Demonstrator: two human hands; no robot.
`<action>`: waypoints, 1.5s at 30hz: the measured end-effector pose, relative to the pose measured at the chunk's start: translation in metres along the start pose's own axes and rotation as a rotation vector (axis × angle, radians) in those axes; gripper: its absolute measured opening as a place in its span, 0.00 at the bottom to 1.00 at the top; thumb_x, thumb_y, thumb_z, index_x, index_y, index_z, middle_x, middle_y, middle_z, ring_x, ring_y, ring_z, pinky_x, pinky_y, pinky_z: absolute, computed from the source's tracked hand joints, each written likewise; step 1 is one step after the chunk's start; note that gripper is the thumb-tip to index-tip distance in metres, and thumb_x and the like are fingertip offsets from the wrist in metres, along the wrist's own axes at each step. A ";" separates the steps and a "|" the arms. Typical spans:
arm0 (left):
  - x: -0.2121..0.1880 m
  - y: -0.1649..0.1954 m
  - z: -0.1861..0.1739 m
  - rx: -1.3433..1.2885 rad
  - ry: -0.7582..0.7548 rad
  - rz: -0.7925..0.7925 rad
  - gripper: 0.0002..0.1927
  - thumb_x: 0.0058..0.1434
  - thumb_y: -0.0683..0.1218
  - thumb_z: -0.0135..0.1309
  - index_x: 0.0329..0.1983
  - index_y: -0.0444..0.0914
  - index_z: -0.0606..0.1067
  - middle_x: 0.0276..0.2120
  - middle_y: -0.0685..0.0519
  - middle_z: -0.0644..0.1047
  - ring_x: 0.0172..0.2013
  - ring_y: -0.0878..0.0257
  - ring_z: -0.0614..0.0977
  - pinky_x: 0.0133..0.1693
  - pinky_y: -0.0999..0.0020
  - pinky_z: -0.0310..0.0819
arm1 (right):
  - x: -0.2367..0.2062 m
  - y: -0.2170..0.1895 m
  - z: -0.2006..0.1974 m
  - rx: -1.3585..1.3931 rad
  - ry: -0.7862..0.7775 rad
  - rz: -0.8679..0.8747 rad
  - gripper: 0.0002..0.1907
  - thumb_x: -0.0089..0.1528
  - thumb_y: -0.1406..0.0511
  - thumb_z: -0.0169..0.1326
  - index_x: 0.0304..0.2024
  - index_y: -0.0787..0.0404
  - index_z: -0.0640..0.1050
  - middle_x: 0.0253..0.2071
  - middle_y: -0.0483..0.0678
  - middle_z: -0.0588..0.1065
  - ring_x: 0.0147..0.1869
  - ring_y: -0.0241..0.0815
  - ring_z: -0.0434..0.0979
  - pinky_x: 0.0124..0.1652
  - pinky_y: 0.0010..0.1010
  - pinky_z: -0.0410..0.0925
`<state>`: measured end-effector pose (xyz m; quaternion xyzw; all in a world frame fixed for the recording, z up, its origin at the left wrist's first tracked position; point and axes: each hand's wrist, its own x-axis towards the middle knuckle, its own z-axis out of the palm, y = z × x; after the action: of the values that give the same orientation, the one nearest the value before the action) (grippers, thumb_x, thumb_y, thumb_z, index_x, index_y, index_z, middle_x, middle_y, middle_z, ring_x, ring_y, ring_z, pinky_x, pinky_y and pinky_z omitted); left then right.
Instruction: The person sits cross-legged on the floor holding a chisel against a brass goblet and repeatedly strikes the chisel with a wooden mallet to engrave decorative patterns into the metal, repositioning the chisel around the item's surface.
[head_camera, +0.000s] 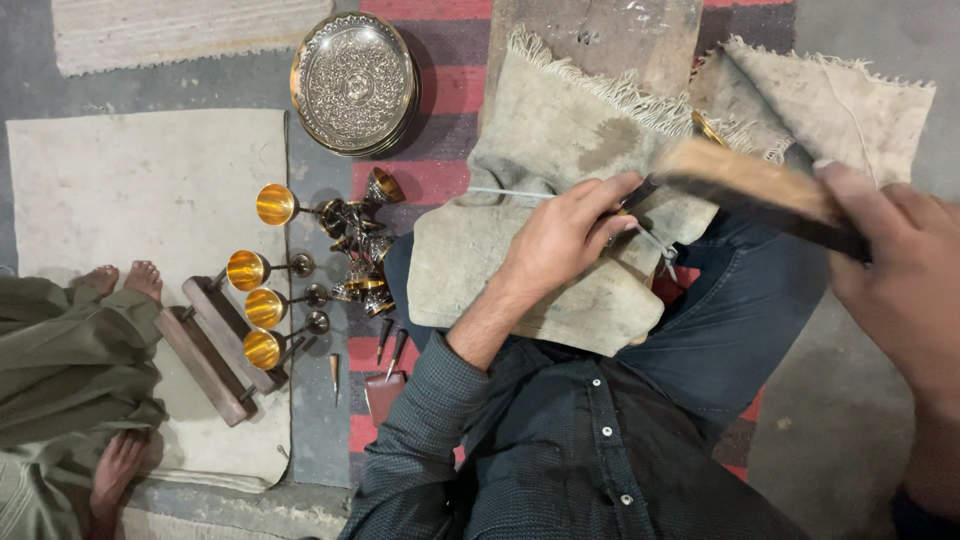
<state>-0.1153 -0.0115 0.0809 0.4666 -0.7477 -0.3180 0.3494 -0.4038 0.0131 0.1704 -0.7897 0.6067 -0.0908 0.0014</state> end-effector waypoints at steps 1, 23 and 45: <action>0.001 0.000 0.000 0.003 -0.005 -0.010 0.23 0.67 0.51 0.59 0.65 0.44 0.71 0.48 0.49 0.80 0.44 0.49 0.85 0.44 0.59 0.80 | 0.002 -0.004 -0.001 0.210 -0.007 0.094 0.30 0.58 0.70 0.65 0.62 0.60 0.72 0.39 0.53 0.76 0.40 0.49 0.79 0.40 0.37 0.72; 0.002 -0.001 0.001 0.050 -0.037 -0.004 0.24 0.68 0.53 0.57 0.67 0.49 0.70 0.44 0.51 0.79 0.39 0.51 0.85 0.40 0.58 0.80 | 0.007 0.002 0.012 -0.061 -0.074 0.052 0.31 0.58 0.69 0.68 0.64 0.60 0.76 0.45 0.58 0.80 0.43 0.52 0.83 0.42 0.37 0.75; 0.004 0.002 -0.002 0.038 -0.072 0.010 0.24 0.68 0.52 0.57 0.67 0.49 0.70 0.42 0.50 0.79 0.41 0.50 0.83 0.42 0.57 0.79 | -0.001 0.015 0.027 0.399 0.088 0.132 0.26 0.61 0.66 0.67 0.59 0.65 0.73 0.45 0.60 0.78 0.46 0.54 0.82 0.45 0.38 0.73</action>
<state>-0.1158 -0.0146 0.0844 0.4576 -0.7681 -0.3186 0.3149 -0.4147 0.0073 0.1418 -0.7274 0.6267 -0.2433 0.1373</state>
